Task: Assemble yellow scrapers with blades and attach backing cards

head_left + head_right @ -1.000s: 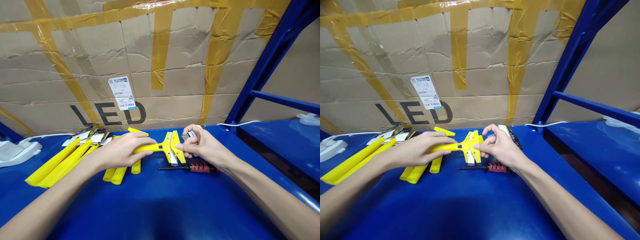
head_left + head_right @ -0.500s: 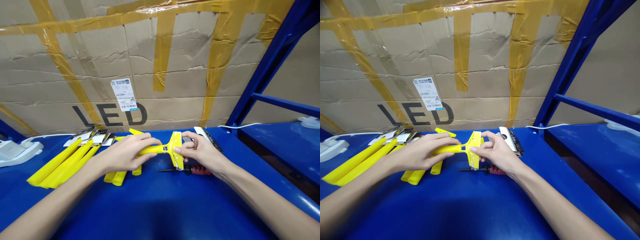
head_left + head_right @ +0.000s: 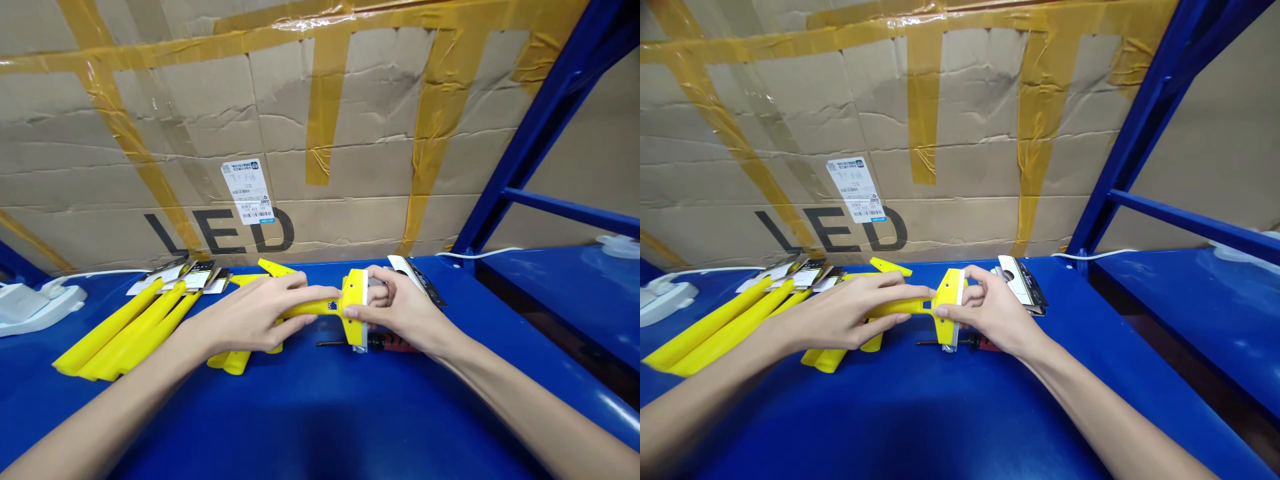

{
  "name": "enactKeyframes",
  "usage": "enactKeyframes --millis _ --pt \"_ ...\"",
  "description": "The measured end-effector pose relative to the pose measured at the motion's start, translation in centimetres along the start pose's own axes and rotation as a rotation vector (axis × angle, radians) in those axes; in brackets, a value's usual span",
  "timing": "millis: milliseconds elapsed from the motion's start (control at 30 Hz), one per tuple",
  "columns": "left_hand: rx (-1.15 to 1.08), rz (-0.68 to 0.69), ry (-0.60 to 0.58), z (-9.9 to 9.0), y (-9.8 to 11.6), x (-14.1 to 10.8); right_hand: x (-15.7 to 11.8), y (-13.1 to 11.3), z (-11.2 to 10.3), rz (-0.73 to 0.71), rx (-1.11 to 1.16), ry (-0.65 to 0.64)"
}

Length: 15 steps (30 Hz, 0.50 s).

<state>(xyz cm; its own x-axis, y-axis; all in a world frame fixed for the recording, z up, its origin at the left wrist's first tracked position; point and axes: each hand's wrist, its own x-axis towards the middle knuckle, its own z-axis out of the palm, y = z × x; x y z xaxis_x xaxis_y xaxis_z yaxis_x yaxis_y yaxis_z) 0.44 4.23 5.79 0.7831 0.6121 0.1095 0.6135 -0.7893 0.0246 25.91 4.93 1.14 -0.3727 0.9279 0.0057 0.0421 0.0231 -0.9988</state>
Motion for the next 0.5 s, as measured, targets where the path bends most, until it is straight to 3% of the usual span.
enactKeyframes --millis 167,333,500 --pt "0.083 0.039 -0.027 0.21 -0.05 0.19 -0.11 -0.29 0.19 -0.043 0.004 -0.028" --pt "0.154 0.057 0.042 0.3 -0.43 -0.03 -0.2 -0.66 -0.46 -0.045 0.03 -0.108" --pt "0.236 0.062 0.037 0.44 -0.57 -0.04 -0.17 -0.57 -0.59 -0.043 -0.051 -0.073"
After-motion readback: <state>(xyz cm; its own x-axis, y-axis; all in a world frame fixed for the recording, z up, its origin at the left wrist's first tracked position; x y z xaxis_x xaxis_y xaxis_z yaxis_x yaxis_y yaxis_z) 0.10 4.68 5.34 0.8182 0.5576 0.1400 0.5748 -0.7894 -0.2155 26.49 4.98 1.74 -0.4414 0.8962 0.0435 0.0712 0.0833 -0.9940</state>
